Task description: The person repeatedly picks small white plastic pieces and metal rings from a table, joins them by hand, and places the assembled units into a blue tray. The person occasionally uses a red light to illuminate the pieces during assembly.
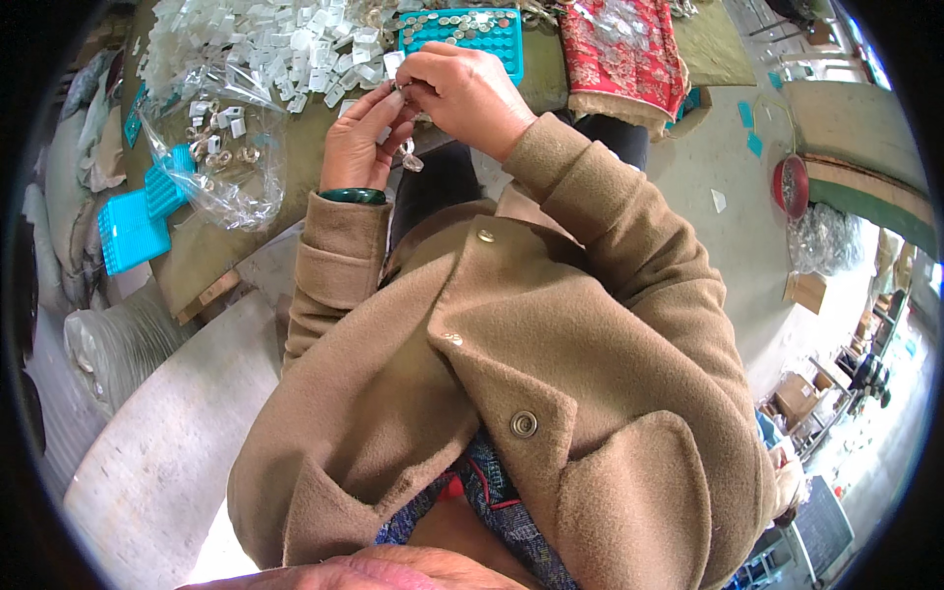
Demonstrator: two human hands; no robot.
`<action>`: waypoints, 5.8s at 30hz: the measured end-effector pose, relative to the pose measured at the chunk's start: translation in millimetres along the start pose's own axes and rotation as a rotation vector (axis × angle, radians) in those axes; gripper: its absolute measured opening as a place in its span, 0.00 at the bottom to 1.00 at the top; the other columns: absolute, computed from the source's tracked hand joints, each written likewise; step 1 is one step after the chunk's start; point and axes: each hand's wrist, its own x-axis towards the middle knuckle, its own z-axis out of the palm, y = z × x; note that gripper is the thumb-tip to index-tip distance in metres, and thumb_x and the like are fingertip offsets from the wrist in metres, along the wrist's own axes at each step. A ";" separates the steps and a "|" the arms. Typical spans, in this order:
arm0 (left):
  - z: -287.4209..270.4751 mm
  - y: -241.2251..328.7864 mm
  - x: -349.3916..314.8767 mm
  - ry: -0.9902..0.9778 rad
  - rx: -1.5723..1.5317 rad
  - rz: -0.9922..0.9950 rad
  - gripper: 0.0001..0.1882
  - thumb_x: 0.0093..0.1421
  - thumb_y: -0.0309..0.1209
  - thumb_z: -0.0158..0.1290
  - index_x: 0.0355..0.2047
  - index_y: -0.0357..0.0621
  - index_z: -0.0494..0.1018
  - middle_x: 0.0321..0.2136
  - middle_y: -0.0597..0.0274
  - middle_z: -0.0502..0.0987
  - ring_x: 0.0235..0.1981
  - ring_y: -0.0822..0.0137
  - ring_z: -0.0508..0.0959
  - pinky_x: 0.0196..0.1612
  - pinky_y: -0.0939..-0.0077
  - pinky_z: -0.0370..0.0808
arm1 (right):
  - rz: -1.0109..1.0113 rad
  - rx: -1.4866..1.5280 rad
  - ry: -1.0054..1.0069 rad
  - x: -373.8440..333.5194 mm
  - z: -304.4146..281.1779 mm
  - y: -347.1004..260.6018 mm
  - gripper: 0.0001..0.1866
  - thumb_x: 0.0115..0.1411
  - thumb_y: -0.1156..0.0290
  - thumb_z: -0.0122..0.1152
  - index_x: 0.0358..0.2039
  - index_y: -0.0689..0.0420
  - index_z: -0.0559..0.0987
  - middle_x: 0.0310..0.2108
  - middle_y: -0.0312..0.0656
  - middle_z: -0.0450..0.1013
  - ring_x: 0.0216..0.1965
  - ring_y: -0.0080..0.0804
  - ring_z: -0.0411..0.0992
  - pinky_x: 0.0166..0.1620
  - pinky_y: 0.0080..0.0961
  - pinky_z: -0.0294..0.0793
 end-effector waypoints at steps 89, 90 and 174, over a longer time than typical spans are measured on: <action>13.8 -32.4 -5.1 -0.364 -0.756 -0.593 0.09 0.65 0.31 0.54 0.45 0.49 0.71 0.36 0.62 0.76 0.24 0.81 0.70 0.16 0.90 0.61 | 0.687 1.162 -0.160 -32.6 -28.7 18.5 0.13 0.61 0.71 0.59 0.42 0.66 0.81 0.39 0.43 0.79 0.35 0.24 0.76 0.41 0.23 0.78; 15.0 -32.6 -6.6 -0.335 -0.757 -0.570 0.09 0.65 0.32 0.54 0.45 0.49 0.71 0.36 0.63 0.76 0.23 0.81 0.70 0.15 0.91 0.60 | 0.683 1.107 -0.222 -33.2 -30.0 20.0 0.18 0.61 0.71 0.59 0.50 0.65 0.78 0.43 0.44 0.78 0.43 0.27 0.76 0.50 0.25 0.76; 42.4 -21.6 -19.0 -0.345 -0.174 -0.157 0.13 0.67 0.39 0.52 0.42 0.42 0.74 0.31 0.64 0.78 0.21 0.83 0.70 0.19 0.92 0.64 | 0.022 0.108 0.127 -48.2 -58.3 -1.3 0.03 0.61 0.79 0.57 0.36 0.61 0.75 0.32 0.41 0.72 0.35 0.32 0.73 0.39 0.24 0.75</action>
